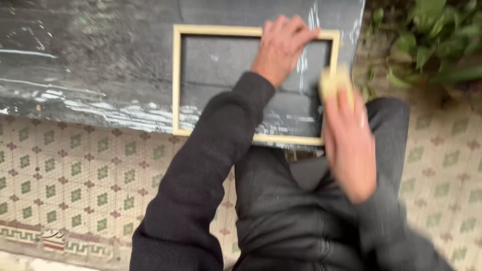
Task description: Sanding the surfaces and edges of a wooden frame using a manual sanding block.
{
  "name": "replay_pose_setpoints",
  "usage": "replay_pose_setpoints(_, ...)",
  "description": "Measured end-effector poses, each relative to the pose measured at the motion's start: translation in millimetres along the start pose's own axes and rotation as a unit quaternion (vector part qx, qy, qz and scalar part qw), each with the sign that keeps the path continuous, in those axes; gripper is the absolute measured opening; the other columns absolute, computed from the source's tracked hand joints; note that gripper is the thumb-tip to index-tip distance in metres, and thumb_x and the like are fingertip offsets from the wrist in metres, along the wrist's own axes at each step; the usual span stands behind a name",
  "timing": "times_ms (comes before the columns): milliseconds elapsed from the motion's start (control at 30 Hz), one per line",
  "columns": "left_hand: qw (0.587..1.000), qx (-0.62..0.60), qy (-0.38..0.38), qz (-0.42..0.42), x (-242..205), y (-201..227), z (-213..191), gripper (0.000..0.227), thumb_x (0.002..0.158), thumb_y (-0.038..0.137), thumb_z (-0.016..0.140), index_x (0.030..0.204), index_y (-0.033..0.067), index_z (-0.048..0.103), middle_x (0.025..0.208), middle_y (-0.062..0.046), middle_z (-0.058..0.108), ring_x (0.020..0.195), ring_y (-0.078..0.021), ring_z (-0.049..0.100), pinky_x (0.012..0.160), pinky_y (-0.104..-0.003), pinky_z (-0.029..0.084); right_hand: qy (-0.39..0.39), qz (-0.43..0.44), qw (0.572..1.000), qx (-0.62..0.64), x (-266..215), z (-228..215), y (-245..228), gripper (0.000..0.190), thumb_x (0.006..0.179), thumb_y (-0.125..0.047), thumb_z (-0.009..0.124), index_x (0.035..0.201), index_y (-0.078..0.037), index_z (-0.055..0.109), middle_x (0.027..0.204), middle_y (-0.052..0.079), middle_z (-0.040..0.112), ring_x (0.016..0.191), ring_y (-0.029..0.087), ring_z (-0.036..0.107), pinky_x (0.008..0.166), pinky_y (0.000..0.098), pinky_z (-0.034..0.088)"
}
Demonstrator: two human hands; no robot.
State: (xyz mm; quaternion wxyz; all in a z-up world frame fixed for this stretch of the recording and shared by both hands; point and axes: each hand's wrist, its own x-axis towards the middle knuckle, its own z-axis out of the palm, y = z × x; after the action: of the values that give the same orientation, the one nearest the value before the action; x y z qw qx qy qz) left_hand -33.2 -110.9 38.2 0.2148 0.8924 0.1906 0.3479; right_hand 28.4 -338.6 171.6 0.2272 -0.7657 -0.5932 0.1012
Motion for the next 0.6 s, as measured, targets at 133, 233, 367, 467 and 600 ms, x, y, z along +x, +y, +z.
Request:
replay_pose_setpoints(133,1.0,0.008,0.001,0.013,-0.3,1.2,4.3,0.029,0.092,0.011,0.069,0.12,0.0197,0.072,0.103,0.002,0.061,0.101,-0.0225,0.057,0.088,-0.041,0.042,0.004,0.026,1.0,0.002,15.1,-3.3,2.4,0.052,0.105,0.003,0.057,0.155,0.0,0.044,0.162,0.026,0.039,0.147,0.048,0.041,0.115,0.0499,0.047)
replay_pose_setpoints(233,0.996,0.082,-0.004,0.03,15.1,-13.4,-0.2,0.025,0.093,0.01,0.069,0.116,0.02,0.073,0.099,-0.001,0.06,0.097,-0.0248,0.056,0.083,-0.043,0.041,0.011,0.001,1.0,0.007,-5.5,-1.4,-2.4,0.053,0.1,0.002,0.057,0.152,0.0,0.045,0.158,0.026,0.041,0.144,0.048,0.043,0.112,0.0496,0.046)
replay_pose_setpoints(367,1.0,0.024,-0.018,-0.006,0.3,-2.7,-1.4,0.029,0.093,0.011,0.068,0.12,0.02,0.072,0.102,0.002,0.06,0.099,-0.0218,0.056,0.087,-0.041,0.043,0.013,-0.019,1.0,0.006,21.6,8.0,11.4,0.054,0.1,0.002,0.058,0.152,0.001,0.044,0.158,0.026,0.042,0.145,0.049,0.042,0.113,0.0504,0.046)
replay_pose_setpoints(467,1.0,0.016,-0.012,0.004,2.3,4.4,1.7,0.028,0.093,0.011,0.07,0.119,0.019,0.072,0.104,0.002,0.062,0.102,-0.0229,0.057,0.087,-0.041,0.042,0.021,-0.003,1.0,0.002,29.2,0.4,7.9,0.052,0.105,0.004,0.057,0.154,0.001,0.044,0.159,0.026,0.042,0.147,0.048,0.041,0.115,0.0492,0.047)
replay_pose_setpoints(600,1.0,0.023,-0.012,-0.001,7.0,-0.3,-5.8,0.034,0.088,0.009,0.07,0.12,0.0182,0.073,0.103,0.001,0.062,0.101,-0.023,0.058,0.088,-0.041,0.043,-0.022,0.004,1.0,0.013,-19.7,-5.0,-8.5,0.054,0.093,0.001,0.059,0.146,0.002,0.047,0.154,0.027,0.043,0.141,0.051,0.043,0.102,0.0481,0.049)
